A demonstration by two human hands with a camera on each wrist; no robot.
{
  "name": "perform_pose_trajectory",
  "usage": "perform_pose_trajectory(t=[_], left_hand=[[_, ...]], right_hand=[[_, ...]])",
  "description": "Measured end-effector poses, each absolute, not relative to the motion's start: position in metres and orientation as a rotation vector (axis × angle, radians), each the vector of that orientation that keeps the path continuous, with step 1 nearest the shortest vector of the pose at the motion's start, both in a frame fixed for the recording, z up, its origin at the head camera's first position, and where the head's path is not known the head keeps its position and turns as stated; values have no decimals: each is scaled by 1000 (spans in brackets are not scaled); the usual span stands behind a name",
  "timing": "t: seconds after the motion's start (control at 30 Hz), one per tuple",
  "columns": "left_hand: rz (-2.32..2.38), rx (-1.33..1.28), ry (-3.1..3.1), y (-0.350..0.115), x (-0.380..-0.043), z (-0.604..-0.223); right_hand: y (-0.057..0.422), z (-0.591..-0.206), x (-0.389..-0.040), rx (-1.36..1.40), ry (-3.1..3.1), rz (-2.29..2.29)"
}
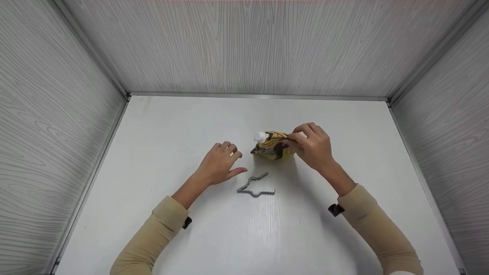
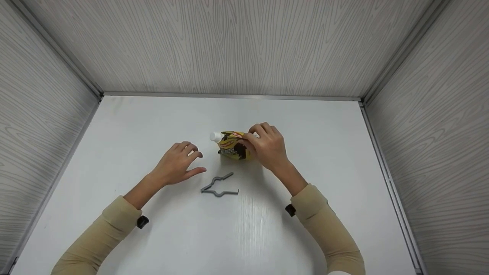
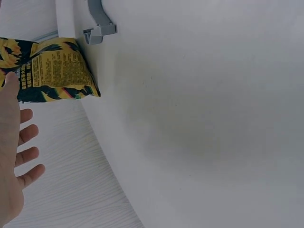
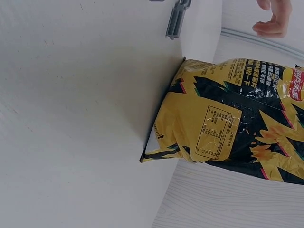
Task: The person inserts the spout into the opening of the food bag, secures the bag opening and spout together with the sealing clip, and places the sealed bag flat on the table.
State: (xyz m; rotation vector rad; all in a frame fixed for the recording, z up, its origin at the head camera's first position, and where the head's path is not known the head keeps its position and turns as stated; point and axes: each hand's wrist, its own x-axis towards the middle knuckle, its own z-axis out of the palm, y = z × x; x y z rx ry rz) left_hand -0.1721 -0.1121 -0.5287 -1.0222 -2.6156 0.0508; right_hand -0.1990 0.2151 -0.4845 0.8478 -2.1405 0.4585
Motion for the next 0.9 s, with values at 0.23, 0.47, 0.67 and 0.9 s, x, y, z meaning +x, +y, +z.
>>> perform_pose_trajectory(t=[0.23,0.47,0.67,0.9], left_hand=[[-7,-1057,-2651,-111,-165,-540],[-3,-1115,-2673,-110,-155,-551],[-4,-1153,-2710,-110,-148,-558],[32,-1172,-2750,-106,-144,-563]], right_hand=[[215,-486,-199,843,-2113,472],[216,-487,-200,843,-2100,471],[217,-487,-200,848,-2112,458],[217,-487,-198,839,-2129,473]])
